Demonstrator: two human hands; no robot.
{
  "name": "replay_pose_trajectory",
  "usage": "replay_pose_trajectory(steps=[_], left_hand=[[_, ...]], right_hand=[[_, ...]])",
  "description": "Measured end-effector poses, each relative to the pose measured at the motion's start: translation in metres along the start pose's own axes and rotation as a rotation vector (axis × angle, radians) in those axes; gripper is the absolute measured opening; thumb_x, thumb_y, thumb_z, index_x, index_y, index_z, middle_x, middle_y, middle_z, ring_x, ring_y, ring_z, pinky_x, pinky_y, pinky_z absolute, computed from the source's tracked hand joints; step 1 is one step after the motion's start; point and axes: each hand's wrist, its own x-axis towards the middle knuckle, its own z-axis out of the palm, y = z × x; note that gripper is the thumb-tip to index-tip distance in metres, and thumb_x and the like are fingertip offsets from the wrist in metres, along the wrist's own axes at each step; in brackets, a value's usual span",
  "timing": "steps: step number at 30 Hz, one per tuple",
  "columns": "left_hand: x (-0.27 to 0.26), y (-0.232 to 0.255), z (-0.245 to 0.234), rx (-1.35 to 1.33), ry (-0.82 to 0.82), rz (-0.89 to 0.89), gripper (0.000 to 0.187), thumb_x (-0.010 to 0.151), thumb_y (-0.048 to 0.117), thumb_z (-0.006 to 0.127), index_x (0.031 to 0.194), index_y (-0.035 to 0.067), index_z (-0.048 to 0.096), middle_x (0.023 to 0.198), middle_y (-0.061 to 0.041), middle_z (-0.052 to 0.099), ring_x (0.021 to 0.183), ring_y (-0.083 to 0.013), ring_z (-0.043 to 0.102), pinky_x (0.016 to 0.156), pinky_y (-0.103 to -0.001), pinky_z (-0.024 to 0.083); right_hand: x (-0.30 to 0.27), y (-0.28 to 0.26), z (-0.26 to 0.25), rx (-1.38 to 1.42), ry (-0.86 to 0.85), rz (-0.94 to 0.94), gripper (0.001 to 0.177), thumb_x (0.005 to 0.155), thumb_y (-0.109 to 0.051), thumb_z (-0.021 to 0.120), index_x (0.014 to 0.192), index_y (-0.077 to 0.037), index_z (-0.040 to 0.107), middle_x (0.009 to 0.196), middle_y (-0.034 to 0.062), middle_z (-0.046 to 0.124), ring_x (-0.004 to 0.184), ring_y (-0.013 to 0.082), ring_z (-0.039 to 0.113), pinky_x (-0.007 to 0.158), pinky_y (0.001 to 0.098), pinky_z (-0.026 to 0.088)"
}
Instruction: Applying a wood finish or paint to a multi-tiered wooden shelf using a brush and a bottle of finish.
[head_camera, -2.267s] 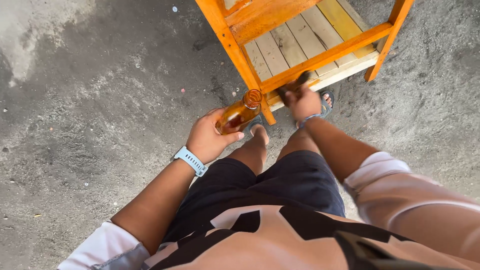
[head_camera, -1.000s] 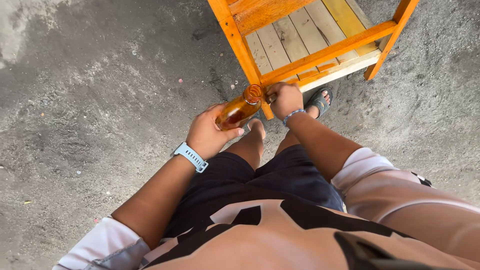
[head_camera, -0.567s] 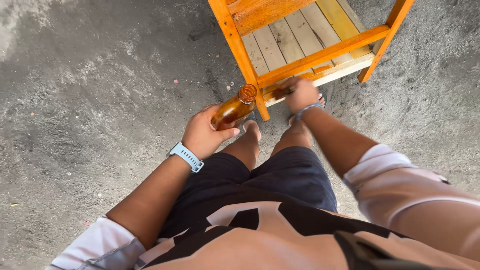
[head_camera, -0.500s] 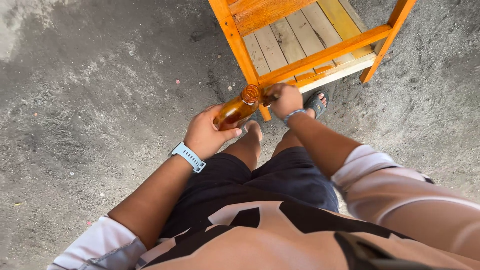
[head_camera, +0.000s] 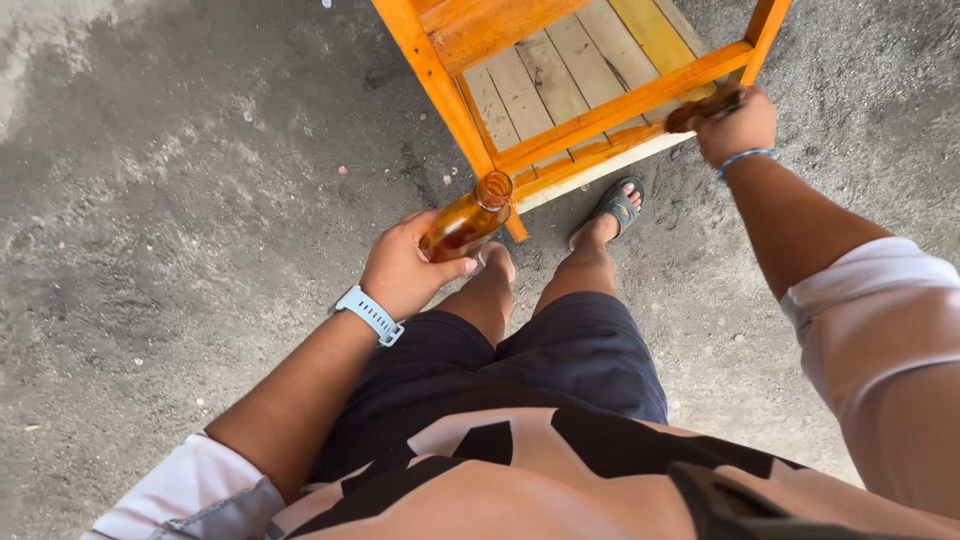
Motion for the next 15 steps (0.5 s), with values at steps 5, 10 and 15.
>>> replay_pose_trajectory(steps=[5,10,15], left_hand=[[0.004,0.012,0.011,0.054,0.007,0.008,0.062,0.070,0.027,0.089,0.123,0.005,0.067,0.115,-0.011,0.072,0.102,-0.0259,0.073,0.089,-0.036,0.056],[0.015,0.022,0.027,0.003,-0.020,0.046,0.059,0.071,0.027,0.087,0.123,0.005,0.069,0.117,-0.011,0.073,0.105,-0.0257,0.074,0.089,-0.036,0.057],[0.024,0.041,0.036,0.063,0.008,0.069,0.059,0.072,0.025,0.089,0.122,0.002,0.067,0.119,-0.013,0.071,0.104,-0.0286,0.072,0.088,-0.037,0.056]], right_hand=[[-0.006,-0.021,0.015,0.018,-0.020,0.038,0.024,0.078,-0.016,0.090,0.094,-0.008,0.075,0.100,0.0177,0.072,0.091,0.0339,0.071,0.083,0.0419,0.058],[-0.030,-0.069,0.013,0.223,-0.136,-0.156,0.025,0.071,-0.009,0.086,0.094,-0.007,0.077,0.099,0.0182,0.072,0.091,0.0336,0.071,0.083,0.0409,0.058],[0.006,0.022,-0.004,0.462,-0.136,0.102,0.012,0.087,-0.009,0.072,0.098,-0.013,0.066,0.101,0.0097,0.077,0.099,0.0260,0.079,0.089,0.0356,0.063]])
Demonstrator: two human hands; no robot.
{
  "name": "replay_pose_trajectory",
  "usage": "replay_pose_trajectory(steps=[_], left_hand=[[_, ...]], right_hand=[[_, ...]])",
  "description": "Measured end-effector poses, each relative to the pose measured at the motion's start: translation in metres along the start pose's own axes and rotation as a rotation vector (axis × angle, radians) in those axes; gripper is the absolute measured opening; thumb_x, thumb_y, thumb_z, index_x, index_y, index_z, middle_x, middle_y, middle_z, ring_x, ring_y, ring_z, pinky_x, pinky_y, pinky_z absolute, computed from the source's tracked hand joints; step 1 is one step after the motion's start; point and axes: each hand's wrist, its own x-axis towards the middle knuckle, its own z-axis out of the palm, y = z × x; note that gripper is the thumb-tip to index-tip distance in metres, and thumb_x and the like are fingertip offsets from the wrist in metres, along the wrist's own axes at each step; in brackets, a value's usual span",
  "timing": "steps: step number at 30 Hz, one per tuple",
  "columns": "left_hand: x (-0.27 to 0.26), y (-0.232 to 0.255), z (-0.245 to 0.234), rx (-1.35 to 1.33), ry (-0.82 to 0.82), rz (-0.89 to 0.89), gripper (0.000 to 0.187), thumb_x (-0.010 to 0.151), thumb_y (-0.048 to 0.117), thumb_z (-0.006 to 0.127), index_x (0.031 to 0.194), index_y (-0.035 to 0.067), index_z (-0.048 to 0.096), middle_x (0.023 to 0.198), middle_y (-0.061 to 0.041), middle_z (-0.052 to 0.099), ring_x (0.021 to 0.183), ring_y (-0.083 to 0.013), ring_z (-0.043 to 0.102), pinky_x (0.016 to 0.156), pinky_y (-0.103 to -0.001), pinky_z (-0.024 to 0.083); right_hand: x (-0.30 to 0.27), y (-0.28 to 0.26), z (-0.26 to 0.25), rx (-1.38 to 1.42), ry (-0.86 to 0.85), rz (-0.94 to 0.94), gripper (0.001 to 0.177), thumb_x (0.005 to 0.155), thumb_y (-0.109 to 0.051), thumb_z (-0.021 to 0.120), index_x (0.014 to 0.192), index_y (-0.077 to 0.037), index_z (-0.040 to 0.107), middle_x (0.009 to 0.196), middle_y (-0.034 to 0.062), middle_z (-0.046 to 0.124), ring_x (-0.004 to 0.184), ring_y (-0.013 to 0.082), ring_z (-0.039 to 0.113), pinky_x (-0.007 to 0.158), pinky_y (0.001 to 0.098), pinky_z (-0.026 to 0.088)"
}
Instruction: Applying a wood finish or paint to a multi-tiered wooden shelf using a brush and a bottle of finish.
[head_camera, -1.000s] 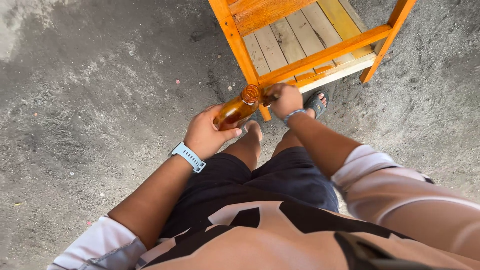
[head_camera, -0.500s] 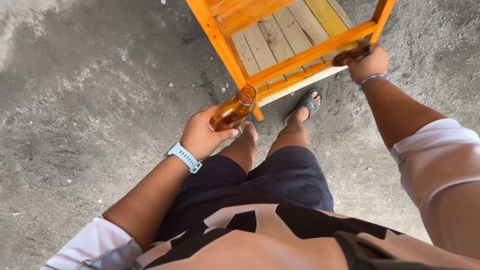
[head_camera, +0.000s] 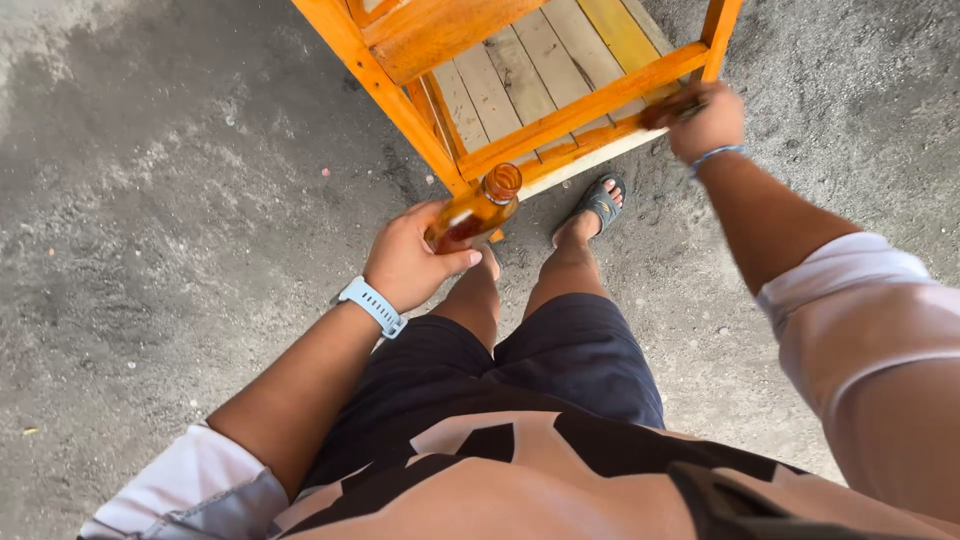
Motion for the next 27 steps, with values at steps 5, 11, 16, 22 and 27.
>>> replay_pose_trajectory(steps=[5,11,16,22,27], left_hand=[[0.007,0.001,0.019,-0.094,-0.006,-0.008,0.056,0.073,0.026,0.086,0.121,0.004,0.069,0.116,-0.013,0.074,0.105,-0.0278,0.074,0.090,-0.037,0.056],[0.015,0.011,0.036,-0.063,0.019,0.040,0.060,0.071,0.026,0.088,0.124,0.003,0.067,0.116,-0.015,0.073,0.106,-0.0297,0.072,0.091,-0.038,0.054],[0.021,0.017,0.049,-0.041,0.044,0.057,0.062,0.070,0.026,0.090,0.122,0.002,0.067,0.117,-0.016,0.072,0.107,-0.0313,0.071,0.092,-0.038,0.054],[0.018,0.028,0.057,-0.141,0.066,-0.049,0.059,0.071,0.025,0.089,0.123,0.004,0.069,0.116,-0.014,0.073,0.106,-0.0278,0.072,0.093,-0.037,0.054],[0.019,0.027,0.062,-0.122,0.101,-0.050,0.058,0.071,0.026,0.089,0.121,0.005,0.069,0.116,-0.014,0.073,0.105,-0.0276,0.072,0.092,-0.036,0.054]], right_hand=[[-0.022,-0.030,0.004,-0.433,0.073,-0.190,0.022,0.087,-0.010,0.073,0.106,-0.020,0.069,0.107,0.0076,0.076,0.104,0.0305,0.071,0.088,0.0463,0.058],[-0.045,-0.053,0.024,-0.824,-0.164,-0.182,0.045,0.094,-0.018,0.063,0.139,-0.017,0.058,0.122,0.0212,0.057,0.109,0.0405,0.056,0.091,0.0514,0.046],[-0.019,-0.036,-0.001,-1.055,-0.159,-0.330,0.029,0.101,-0.019,0.058,0.130,-0.023,0.059,0.138,0.0136,0.055,0.121,0.0367,0.054,0.097,0.0477,0.045],[-0.018,-0.052,0.001,-1.080,-0.323,-0.285,0.043,0.094,-0.018,0.055,0.137,-0.019,0.058,0.121,0.0216,0.055,0.109,0.0397,0.055,0.090,0.0508,0.045],[0.000,-0.059,-0.023,-1.100,-0.239,-0.296,0.039,0.095,-0.013,0.055,0.132,-0.022,0.063,0.126,0.0142,0.056,0.113,0.0345,0.055,0.096,0.0479,0.045]])
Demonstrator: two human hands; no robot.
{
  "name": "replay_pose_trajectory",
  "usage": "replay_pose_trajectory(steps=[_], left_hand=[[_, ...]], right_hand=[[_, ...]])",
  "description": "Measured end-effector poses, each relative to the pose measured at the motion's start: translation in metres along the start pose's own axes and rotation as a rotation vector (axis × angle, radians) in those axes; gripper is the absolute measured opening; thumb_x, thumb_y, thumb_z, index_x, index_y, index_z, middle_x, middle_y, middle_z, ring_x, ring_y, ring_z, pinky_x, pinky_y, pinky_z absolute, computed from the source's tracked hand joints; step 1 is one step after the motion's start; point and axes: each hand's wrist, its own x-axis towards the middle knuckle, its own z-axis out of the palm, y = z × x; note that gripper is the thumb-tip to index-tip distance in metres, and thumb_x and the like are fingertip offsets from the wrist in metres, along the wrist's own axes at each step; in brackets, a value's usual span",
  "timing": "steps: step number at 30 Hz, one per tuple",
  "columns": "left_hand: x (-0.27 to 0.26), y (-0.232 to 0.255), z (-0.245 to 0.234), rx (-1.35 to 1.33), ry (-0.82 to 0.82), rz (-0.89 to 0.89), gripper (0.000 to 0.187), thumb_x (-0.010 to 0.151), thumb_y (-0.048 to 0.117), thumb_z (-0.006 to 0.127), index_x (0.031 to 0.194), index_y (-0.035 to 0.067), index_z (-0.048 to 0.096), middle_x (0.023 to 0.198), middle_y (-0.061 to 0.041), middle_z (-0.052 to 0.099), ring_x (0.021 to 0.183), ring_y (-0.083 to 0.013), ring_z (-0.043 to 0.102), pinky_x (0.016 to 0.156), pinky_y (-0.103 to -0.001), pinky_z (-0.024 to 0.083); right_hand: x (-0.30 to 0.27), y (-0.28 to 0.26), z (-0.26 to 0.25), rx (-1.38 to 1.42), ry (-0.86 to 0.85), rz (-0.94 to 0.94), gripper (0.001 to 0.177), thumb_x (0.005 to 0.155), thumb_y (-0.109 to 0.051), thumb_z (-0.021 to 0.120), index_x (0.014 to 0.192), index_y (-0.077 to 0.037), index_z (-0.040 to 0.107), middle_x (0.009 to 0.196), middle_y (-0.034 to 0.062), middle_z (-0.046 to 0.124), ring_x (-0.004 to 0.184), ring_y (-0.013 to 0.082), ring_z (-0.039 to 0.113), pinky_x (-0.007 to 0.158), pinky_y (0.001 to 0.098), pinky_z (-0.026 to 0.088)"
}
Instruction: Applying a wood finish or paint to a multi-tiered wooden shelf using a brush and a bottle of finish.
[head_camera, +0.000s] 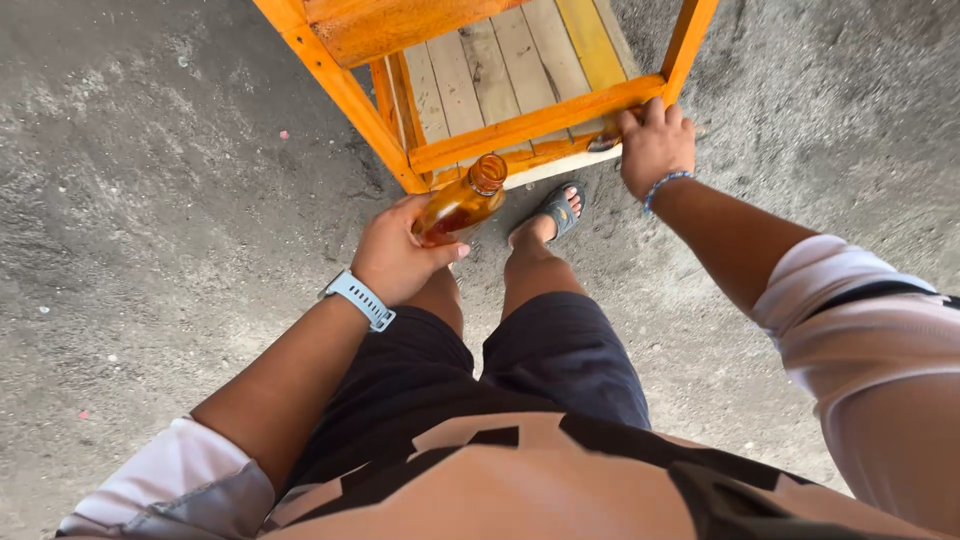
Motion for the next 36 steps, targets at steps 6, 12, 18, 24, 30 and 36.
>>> replay_pose_trajectory(steps=[6,12,18,24,30,36], left_hand=[[-0.001,0.000,0.010,-0.110,0.005,-0.050,0.058,0.071,0.027,0.087,0.123,0.006,0.069,0.115,-0.012,0.075,0.104,-0.0257,0.074,0.091,-0.036,0.056],[-0.006,0.007,0.012,-0.042,0.018,-0.010,0.057,0.072,0.026,0.089,0.122,0.005,0.070,0.116,-0.013,0.074,0.106,-0.0273,0.073,0.092,-0.037,0.055],[-0.010,-0.003,0.016,-0.105,0.028,0.004,0.058,0.073,0.025,0.087,0.125,0.006,0.069,0.115,-0.013,0.075,0.105,-0.0263,0.074,0.092,-0.036,0.055],[-0.015,0.000,0.009,-0.053,0.027,-0.075,0.060,0.073,0.029,0.088,0.126,0.006,0.068,0.112,-0.014,0.076,0.105,-0.0263,0.074,0.093,-0.036,0.055],[-0.020,-0.018,0.002,-0.043,0.070,-0.019,0.066,0.073,0.029,0.090,0.129,0.004,0.065,0.119,-0.015,0.073,0.108,-0.0273,0.072,0.094,-0.037,0.054],[-0.022,-0.019,-0.002,-0.093,0.058,-0.066,0.064,0.072,0.028,0.087,0.128,0.006,0.066,0.117,-0.013,0.074,0.107,-0.0261,0.073,0.094,-0.036,0.054]], right_hand=[[-0.019,0.005,0.023,-0.036,0.099,-0.128,0.042,0.094,-0.011,0.060,0.135,-0.023,0.064,0.122,0.0134,0.055,0.115,0.0342,0.055,0.095,0.0468,0.046],[-0.023,-0.009,0.027,0.419,0.117,0.105,0.034,0.101,-0.017,0.063,0.135,-0.022,0.061,0.133,0.0140,0.053,0.123,0.0385,0.049,0.102,0.0498,0.045],[-0.030,-0.004,0.000,-0.032,0.074,-0.232,0.060,0.091,-0.007,0.060,0.145,-0.036,0.061,0.129,0.0108,0.052,0.123,0.0324,0.047,0.102,0.0466,0.040],[-0.024,-0.009,0.032,0.086,0.201,-0.058,0.054,0.095,-0.008,0.060,0.142,-0.034,0.064,0.127,0.0155,0.051,0.121,0.0378,0.045,0.102,0.0492,0.039],[-0.026,-0.016,0.043,0.258,0.227,0.110,0.045,0.090,-0.010,0.065,0.130,-0.032,0.071,0.123,0.0121,0.052,0.114,0.0393,0.047,0.103,0.0513,0.039],[-0.029,-0.018,0.030,0.317,0.353,0.130,0.047,0.091,-0.008,0.068,0.135,-0.026,0.070,0.123,0.0096,0.053,0.115,0.0367,0.049,0.100,0.0495,0.041]])
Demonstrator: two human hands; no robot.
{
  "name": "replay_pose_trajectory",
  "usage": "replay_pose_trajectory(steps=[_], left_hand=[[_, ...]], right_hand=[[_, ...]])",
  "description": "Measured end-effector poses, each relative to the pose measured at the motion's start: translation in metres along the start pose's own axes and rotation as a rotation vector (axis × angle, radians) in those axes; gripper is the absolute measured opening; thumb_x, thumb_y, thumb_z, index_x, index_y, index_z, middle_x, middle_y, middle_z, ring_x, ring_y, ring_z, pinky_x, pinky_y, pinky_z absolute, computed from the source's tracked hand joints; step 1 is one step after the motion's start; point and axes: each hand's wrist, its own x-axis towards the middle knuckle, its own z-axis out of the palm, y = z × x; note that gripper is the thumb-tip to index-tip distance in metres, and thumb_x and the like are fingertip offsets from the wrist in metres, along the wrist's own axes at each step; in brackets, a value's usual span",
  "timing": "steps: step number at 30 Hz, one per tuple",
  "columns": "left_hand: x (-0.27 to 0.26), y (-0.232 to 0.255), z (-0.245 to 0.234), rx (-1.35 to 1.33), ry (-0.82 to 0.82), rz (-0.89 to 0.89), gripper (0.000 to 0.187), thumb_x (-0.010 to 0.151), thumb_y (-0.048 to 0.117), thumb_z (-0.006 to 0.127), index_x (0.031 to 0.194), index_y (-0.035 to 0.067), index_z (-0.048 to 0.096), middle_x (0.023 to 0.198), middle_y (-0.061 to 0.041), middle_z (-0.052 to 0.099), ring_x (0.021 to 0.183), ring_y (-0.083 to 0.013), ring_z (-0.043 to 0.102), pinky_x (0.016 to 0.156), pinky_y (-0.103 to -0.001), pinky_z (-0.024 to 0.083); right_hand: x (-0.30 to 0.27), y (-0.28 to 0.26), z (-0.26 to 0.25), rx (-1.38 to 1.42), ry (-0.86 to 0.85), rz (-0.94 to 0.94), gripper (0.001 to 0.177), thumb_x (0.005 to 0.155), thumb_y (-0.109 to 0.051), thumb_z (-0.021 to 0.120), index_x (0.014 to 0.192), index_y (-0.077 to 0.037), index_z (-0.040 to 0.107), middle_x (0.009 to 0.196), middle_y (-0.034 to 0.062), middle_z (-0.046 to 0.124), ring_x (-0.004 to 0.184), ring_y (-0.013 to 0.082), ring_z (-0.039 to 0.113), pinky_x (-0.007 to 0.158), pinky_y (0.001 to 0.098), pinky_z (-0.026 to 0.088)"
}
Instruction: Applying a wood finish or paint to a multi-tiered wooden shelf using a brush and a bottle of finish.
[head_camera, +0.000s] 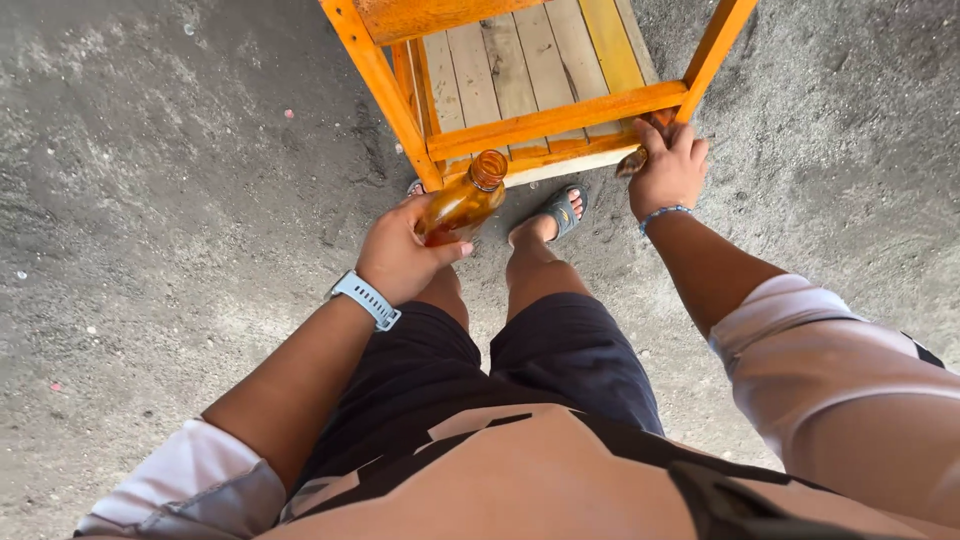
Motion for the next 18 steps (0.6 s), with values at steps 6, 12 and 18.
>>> replay_pose_trajectory(steps=[6,12,18], left_hand=[[-0.002,0.006,-0.005,0.147,-0.001,0.013,0.061,0.072,0.032,0.090,0.123,0.005,0.068,0.118,-0.015,0.073,0.108,-0.0307,0.071,0.093,-0.038,0.053],[-0.007,0.000,-0.010,0.055,-0.015,0.046,0.062,0.071,0.030,0.087,0.126,0.006,0.069,0.121,-0.014,0.072,0.110,-0.0299,0.072,0.094,-0.038,0.054],[-0.009,-0.002,-0.022,0.140,-0.036,0.037,0.064,0.071,0.031,0.089,0.124,0.005,0.068,0.118,-0.015,0.072,0.108,-0.0308,0.071,0.095,-0.039,0.052]], right_hand=[[0.006,-0.009,0.024,-0.014,0.028,0.192,0.052,0.083,-0.006,0.069,0.130,-0.029,0.071,0.130,0.0070,0.054,0.117,0.0357,0.050,0.098,0.0482,0.045],[-0.006,-0.001,0.030,0.108,-0.053,0.341,0.044,0.096,-0.010,0.070,0.133,-0.034,0.071,0.127,0.0063,0.055,0.111,0.0360,0.051,0.098,0.0491,0.044],[-0.007,0.022,0.063,0.182,0.108,0.155,0.044,0.084,-0.004,0.075,0.125,-0.022,0.077,0.115,0.0072,0.063,0.104,0.0283,0.063,0.103,0.0493,0.043]])
